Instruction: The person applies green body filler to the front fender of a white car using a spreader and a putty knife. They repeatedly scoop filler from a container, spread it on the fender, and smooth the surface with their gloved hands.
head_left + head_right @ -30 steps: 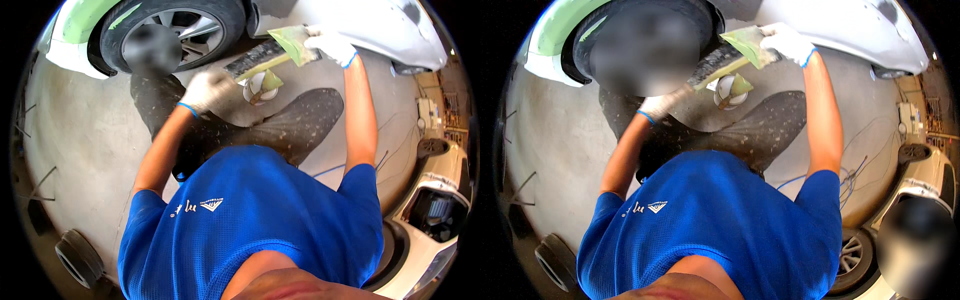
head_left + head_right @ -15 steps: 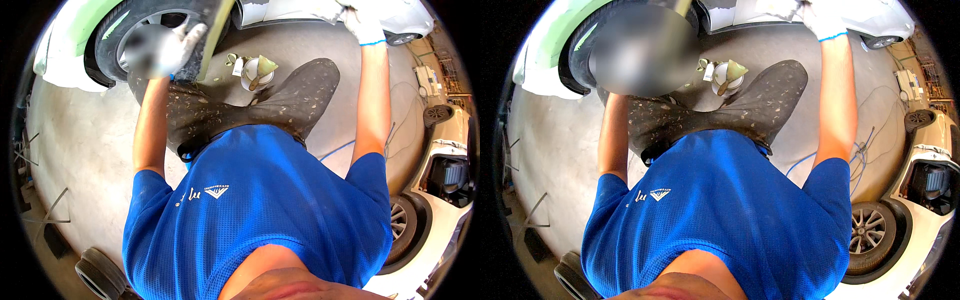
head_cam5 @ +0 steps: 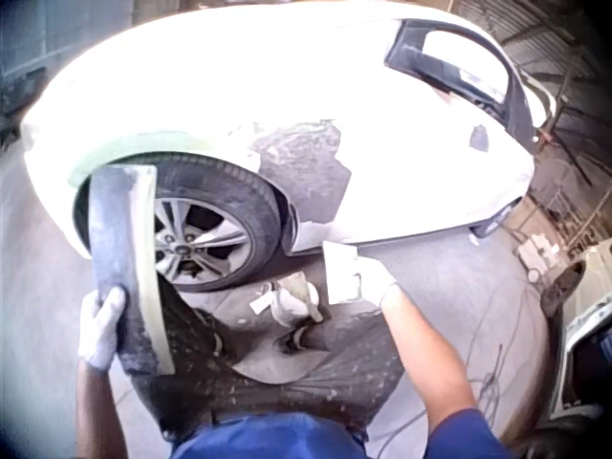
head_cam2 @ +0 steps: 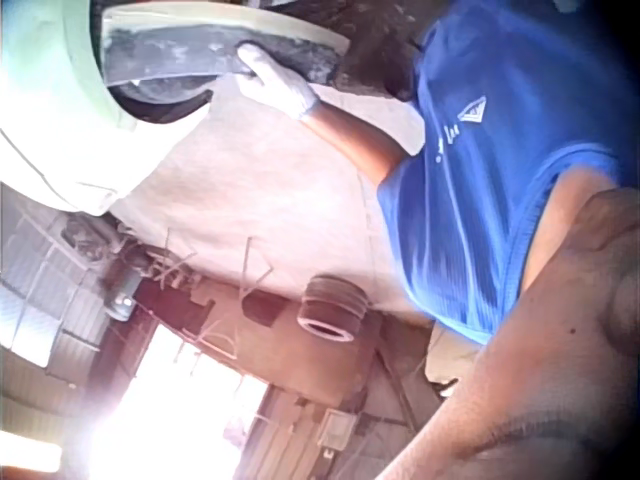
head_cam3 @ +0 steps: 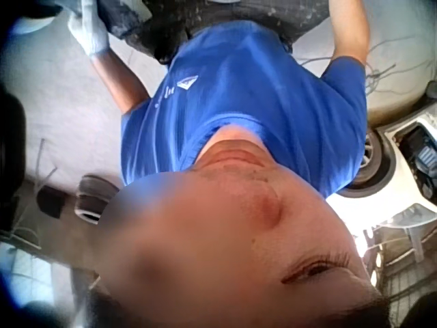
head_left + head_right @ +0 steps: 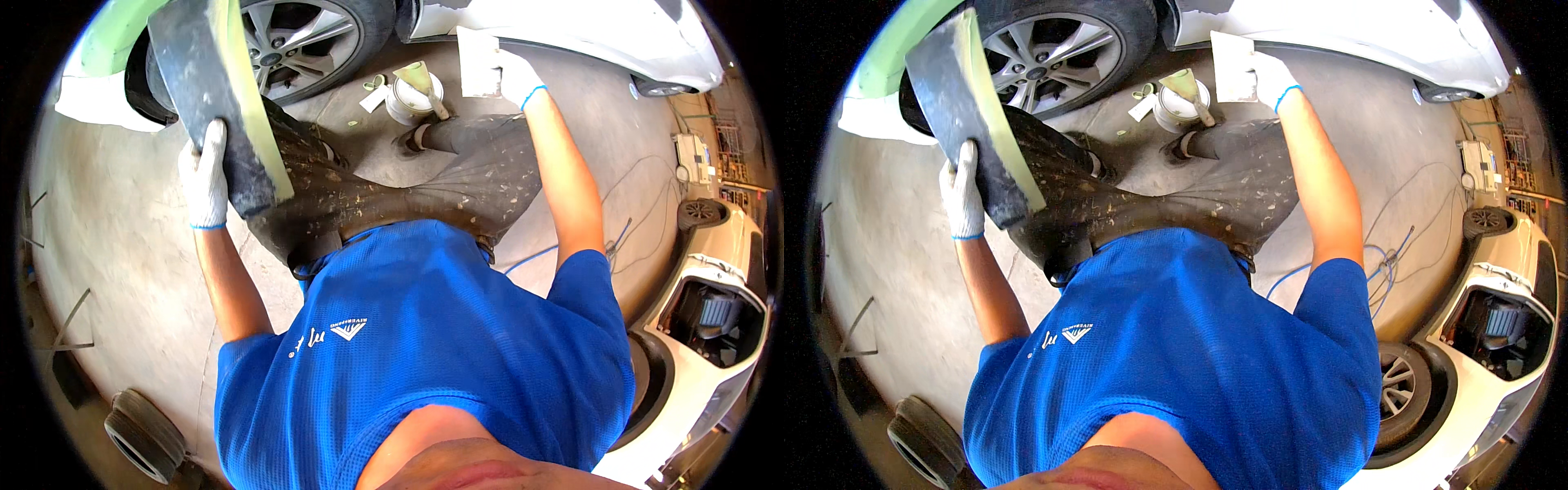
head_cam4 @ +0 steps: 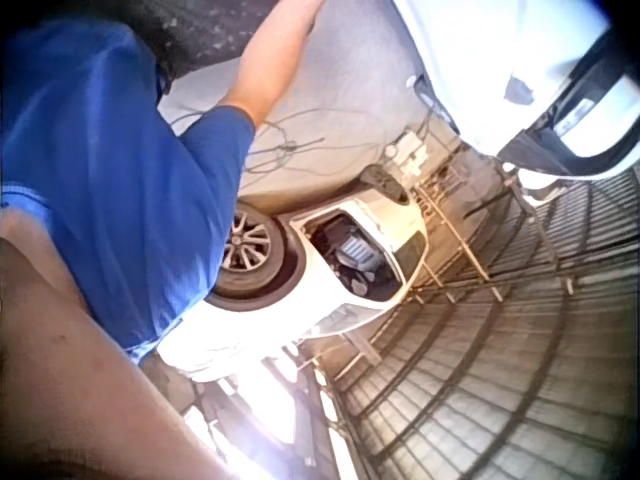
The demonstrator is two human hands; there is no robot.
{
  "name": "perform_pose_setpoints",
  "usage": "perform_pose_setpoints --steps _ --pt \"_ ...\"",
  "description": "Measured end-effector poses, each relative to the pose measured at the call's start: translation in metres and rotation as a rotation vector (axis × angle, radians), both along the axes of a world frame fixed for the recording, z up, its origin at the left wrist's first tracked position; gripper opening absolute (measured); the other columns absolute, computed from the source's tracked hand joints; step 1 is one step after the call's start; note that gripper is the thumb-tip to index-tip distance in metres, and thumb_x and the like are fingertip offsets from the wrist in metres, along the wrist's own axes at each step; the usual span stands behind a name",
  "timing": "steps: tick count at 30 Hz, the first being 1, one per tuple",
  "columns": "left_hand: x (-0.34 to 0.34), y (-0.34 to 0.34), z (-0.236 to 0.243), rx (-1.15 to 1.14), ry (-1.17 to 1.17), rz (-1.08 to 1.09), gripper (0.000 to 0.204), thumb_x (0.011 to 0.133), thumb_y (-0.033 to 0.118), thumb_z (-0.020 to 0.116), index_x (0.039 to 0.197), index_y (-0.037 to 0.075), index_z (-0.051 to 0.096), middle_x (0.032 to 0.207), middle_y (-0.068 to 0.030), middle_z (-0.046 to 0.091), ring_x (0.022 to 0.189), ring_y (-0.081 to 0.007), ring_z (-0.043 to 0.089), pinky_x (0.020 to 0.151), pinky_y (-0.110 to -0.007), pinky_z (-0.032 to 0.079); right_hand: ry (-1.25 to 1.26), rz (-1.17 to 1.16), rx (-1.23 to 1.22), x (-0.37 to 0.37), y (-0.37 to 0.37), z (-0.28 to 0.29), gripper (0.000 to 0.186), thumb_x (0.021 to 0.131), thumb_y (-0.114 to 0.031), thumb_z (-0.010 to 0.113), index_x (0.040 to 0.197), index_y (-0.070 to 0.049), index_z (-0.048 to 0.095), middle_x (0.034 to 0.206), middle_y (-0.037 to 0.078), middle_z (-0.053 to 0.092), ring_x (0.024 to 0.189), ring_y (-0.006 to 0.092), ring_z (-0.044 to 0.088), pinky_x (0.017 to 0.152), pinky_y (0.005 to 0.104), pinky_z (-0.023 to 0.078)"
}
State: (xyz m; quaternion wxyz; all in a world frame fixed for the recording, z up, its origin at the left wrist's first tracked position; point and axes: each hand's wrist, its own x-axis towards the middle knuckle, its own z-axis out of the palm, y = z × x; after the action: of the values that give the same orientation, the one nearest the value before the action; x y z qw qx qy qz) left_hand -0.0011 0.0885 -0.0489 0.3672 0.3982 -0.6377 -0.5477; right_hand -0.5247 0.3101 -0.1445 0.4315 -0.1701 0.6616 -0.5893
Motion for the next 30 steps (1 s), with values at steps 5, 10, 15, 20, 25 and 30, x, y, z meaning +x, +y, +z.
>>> perform_pose_setpoints --steps 5,10,15,20,25,30 --pt "0.023 0.02 -0.045 0.128 -0.058 0.017 0.035 0.101 0.03 0.066 0.112 -0.003 0.07 0.102 -0.0034 0.07 0.089 -0.0098 0.06 0.082 -0.028 0.05 -0.093 -0.078 0.14 -0.002 -0.056 -0.088 0.023 0.087 -0.006 0.061 0.107 -0.001 0.068 0.092 0.011 0.069 0.075 0.0258 0.07 0.067 0.0425 0.062" --pt "0.011 0.028 -0.058 0.165 -0.037 0.087 0.033 0.101 0.03 0.066 0.111 -0.002 0.071 0.1 -0.0012 0.07 0.086 -0.0089 0.058 0.08 -0.029 0.05 -0.393 -0.32 0.264 -0.024 -0.068 -0.217 0.035 0.088 -0.005 0.052 0.122 0.0 0.058 0.105 0.02 0.068 0.088 0.038 0.069 0.078 0.0524 0.061" --pt "0.023 0.03 -0.056 0.178 -0.11 0.194 0.033 0.102 0.029 0.066 0.114 -0.002 0.069 0.102 -0.0012 0.07 0.089 -0.0097 0.059 0.083 -0.029 0.05 -0.562 -0.471 0.258 0.031 -0.09 -0.224 0.04 0.094 -0.008 0.049 0.133 -0.006 0.058 0.123 0.017 0.064 0.11 0.035 0.064 0.091 0.0503 0.056" --pt "0.014 0.015 -0.051 0.147 -0.243 0.175 0.03 0.1 0.022 0.069 0.117 -0.002 0.068 0.103 -0.0039 0.072 0.089 -0.0111 0.063 0.082 -0.029 0.053 -0.129 -0.496 0.617 -0.021 -0.079 -0.255 0.027 0.096 -0.022 0.054 0.112 -0.006 0.069 0.106 0.014 0.07 0.095 0.031 0.067 0.074 0.0475 0.055" --pt "-0.025 0.027 -0.016 0.079 -0.188 0.033 0.034 0.099 0.022 0.07 0.121 -0.004 0.065 0.106 -0.0058 0.072 0.091 -0.014 0.064 0.084 -0.03 0.053 0.177 -0.029 0.466 -0.023 -0.083 -0.143 0.026 0.089 -0.017 0.056 0.103 0.0 0.07 0.103 0.021 0.072 0.083 0.0297 0.07 0.069 0.0424 0.056" --pt "-0.103 0.017 0.057 -0.653 -0.714 -0.359 0.021 0.092 0.021 0.072 0.106 0.006 0.072 0.093 -0.0115 0.071 0.084 -0.029 0.069 0.075 -0.037 0.055 1.069 0.001 -0.107 0.089 -0.05 0.13 0.057 0.089 -0.005 0.063 0.145 -0.007 0.049 0.126 0.017 0.061 0.107 0.0267 0.066 0.094 0.0393 0.054"
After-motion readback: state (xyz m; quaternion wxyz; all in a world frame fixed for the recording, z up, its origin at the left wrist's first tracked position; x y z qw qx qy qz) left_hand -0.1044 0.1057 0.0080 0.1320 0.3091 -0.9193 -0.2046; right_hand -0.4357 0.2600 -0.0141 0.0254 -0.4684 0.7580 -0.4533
